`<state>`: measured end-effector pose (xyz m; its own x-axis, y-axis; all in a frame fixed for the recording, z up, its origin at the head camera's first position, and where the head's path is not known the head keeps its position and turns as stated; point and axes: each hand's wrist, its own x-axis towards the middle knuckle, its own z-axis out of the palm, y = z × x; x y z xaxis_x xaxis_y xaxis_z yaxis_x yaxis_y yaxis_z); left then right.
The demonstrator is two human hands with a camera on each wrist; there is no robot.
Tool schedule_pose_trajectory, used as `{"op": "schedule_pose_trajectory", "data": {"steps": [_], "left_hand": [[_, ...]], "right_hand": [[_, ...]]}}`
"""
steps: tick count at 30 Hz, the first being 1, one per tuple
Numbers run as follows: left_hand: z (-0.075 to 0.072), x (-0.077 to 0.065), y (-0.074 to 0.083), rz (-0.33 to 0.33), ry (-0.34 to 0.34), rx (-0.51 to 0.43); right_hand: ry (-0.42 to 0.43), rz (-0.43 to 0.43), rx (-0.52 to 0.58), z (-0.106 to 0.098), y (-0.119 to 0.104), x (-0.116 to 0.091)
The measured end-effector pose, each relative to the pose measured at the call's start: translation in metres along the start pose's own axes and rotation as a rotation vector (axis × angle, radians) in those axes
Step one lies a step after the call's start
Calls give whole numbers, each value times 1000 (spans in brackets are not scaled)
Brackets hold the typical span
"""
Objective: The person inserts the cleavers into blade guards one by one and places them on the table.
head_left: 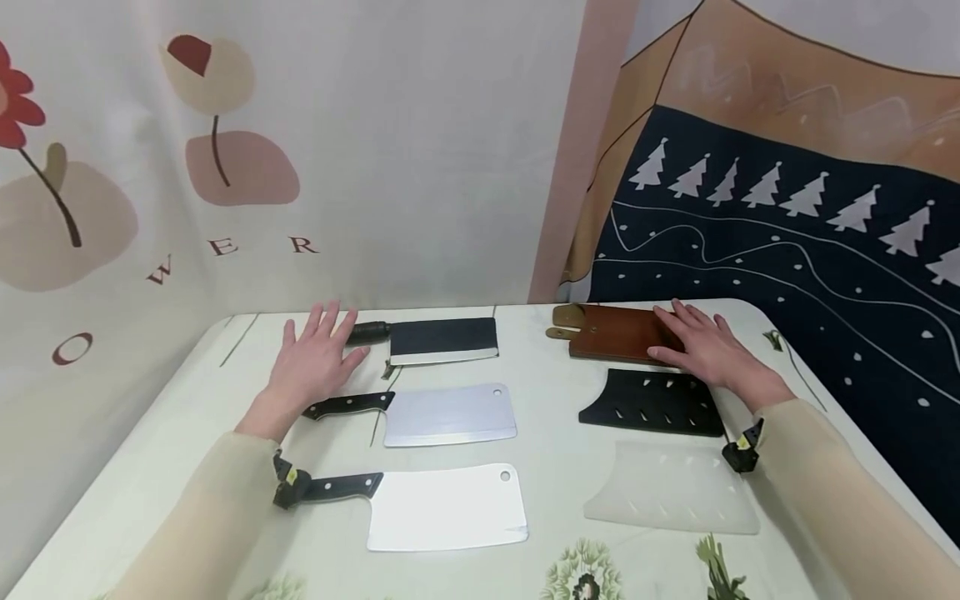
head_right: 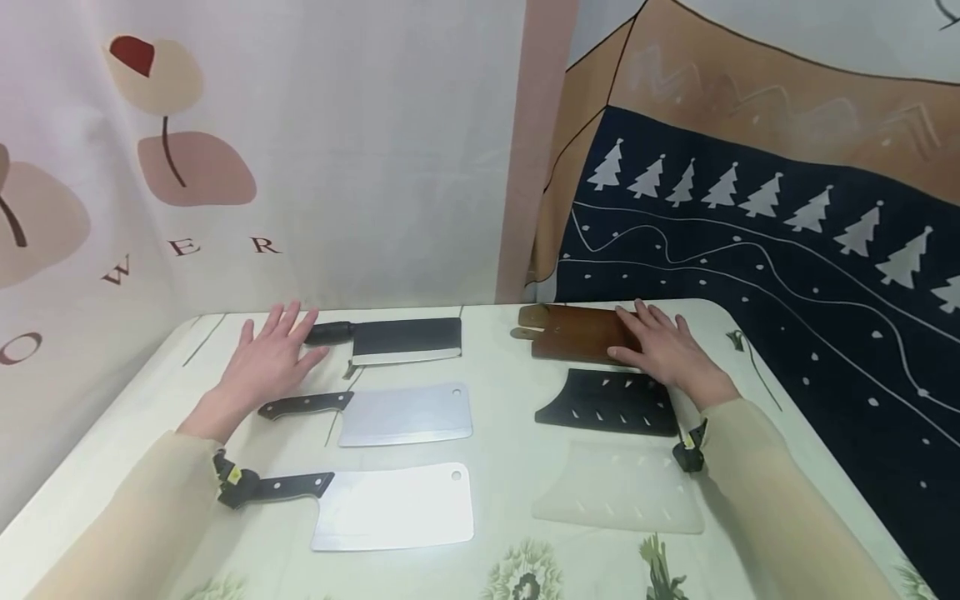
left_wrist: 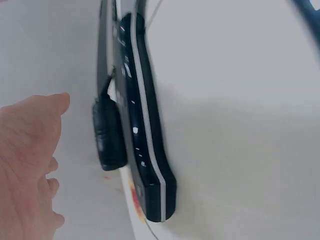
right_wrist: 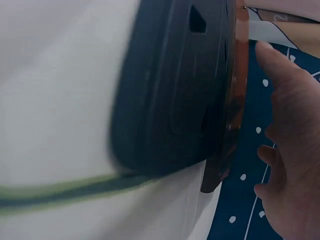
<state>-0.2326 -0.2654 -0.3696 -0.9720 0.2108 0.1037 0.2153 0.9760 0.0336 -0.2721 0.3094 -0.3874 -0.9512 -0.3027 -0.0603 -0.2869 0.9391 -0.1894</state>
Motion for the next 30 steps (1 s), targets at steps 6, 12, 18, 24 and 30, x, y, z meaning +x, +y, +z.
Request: {"op": "schedule_pose_trajectory", "data": {"steps": [6, 12, 18, 24, 30], "left_hand": [[11, 17, -6, 16, -66, -24], [18, 29, -10, 8, -157, -58], [22, 36, -17, -6, -177, -225], [26, 45, -19, -26, -165, -369], [31, 52, -22, -42, -163, -438]], "right_hand": [[-46, -11, 1, 2, -1, 13], [-98, -36, -16, 5, -1, 25], [-160, -14, 86, 2, -1, 36], [-206, 14, 128, 1, -2, 43], [-217, 0, 147, 1, 1, 48]]}}
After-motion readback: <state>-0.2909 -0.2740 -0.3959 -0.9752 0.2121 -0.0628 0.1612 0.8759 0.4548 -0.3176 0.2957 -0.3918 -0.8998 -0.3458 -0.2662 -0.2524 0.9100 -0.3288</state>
